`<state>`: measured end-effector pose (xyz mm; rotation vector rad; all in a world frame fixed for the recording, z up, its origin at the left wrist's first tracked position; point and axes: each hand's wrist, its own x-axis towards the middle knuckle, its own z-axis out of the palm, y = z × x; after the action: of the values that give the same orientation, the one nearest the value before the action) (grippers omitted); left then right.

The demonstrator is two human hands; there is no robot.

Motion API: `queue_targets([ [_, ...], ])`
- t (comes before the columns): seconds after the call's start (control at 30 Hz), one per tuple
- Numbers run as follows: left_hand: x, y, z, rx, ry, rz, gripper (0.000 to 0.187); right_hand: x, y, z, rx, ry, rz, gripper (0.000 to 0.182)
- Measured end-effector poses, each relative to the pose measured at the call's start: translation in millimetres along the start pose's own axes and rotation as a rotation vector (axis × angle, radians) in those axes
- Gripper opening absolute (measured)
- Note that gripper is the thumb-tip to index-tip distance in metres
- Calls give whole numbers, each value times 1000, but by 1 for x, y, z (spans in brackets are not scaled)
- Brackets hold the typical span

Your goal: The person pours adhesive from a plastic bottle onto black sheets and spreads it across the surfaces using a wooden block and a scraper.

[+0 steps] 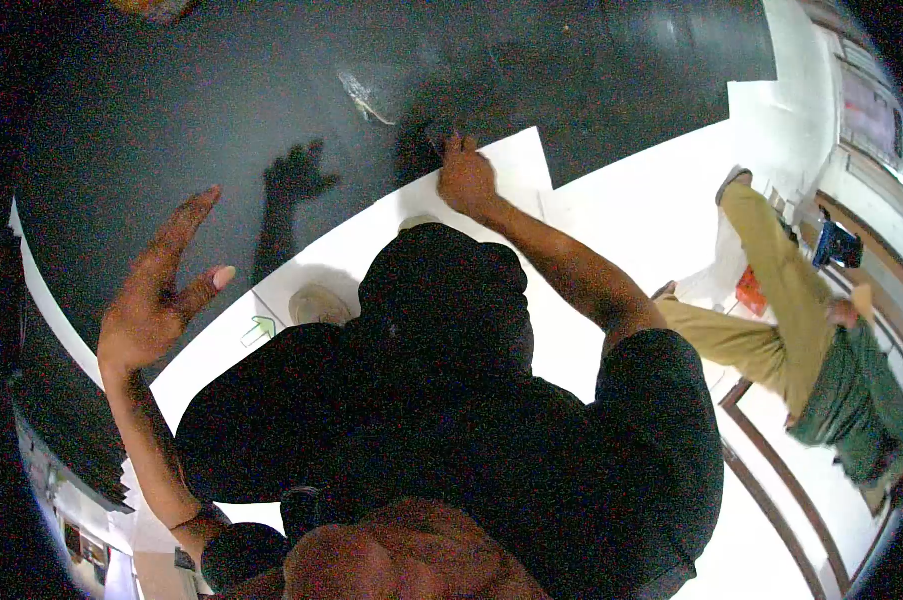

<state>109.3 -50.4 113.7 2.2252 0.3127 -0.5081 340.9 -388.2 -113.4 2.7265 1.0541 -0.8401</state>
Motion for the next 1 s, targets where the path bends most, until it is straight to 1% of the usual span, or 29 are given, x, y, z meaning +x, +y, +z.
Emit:
queue_targets([
  [0.07, 8, 7, -2, -1, 0, 34, 70, 12, -37, 5, 247, -52, 135, 52],
  [0.13, 15, 16, -6, 13, 9, 76, 69, 31, -92, -21, 325, 6, 159, 54],
  [0.2, 19, 24, -6, -25, 3, 56, 70, 80, -109, 1, 287, 246, -56, 56],
  [0.27, 23, 23, 0, -8, 5, 67, 70, 116, -140, -35, 378, 250, -67, 49],
  [0.33, 22, 25, 1, 11, 7, 74, 71, 169, -159, -42, 484, 183, -76, 43],
  [0.4, 22, 30, 2, 108, -77, -71, 73, 184, -185, -54, 347, 192, -6, 34],
  [0.47, 21, 28, 6, 100, -67, -15, 75, 160, -181, -77, 99, 16, -235, 36],
  [0.53, 21, 26, 7, 92, -62, 21, 76, 131, -160, -51, -266, 172, -557, 36],
  [0.6, 19, 25, 6, 4, -71, -54, 78, 102, -114, -22, -300, 468, -769, 38],
  [0.67, 13, 16, 6, -1, -50, -68, 78, 73, -59, -19, -223, 494, -795, 39],
  [0.73, 11, 11, 7, -17, -26, -85, 78, 57, 6, -7, -173, 580, -829, 40],
  [0.8, 13, 8, 4, -123, -12, -83, 78, 40, 47, -39, -214, 106, -429, 41],
  [0.83, 16, 5, 4, -124, -15, -85, 78, 40, 75, -64, -134, 85, -270, 44],
  [0.87, 20, 0, 4, -89, -13, -82, 78, 60, 104, -80, -151, 23, -22, 44],
  [0.9, 23, -2, 4, -52, -12, -80, 77, 76, 144, -89, -172, 337, -40, 40],
  [0.93, 27, -1, 4, -48, -15, -85, 77, 99, 169, -113, -115, 295, 235, 40],
  [0.97, 32, 0, 3, -11, -38, -126, 78, 124, 204, -121, 5, 435, 280, 37],
  [1.0, 35, 2, 3, 26, -55, -170, 78, 147, 224, -132, 120, 510, 437, 36],
])
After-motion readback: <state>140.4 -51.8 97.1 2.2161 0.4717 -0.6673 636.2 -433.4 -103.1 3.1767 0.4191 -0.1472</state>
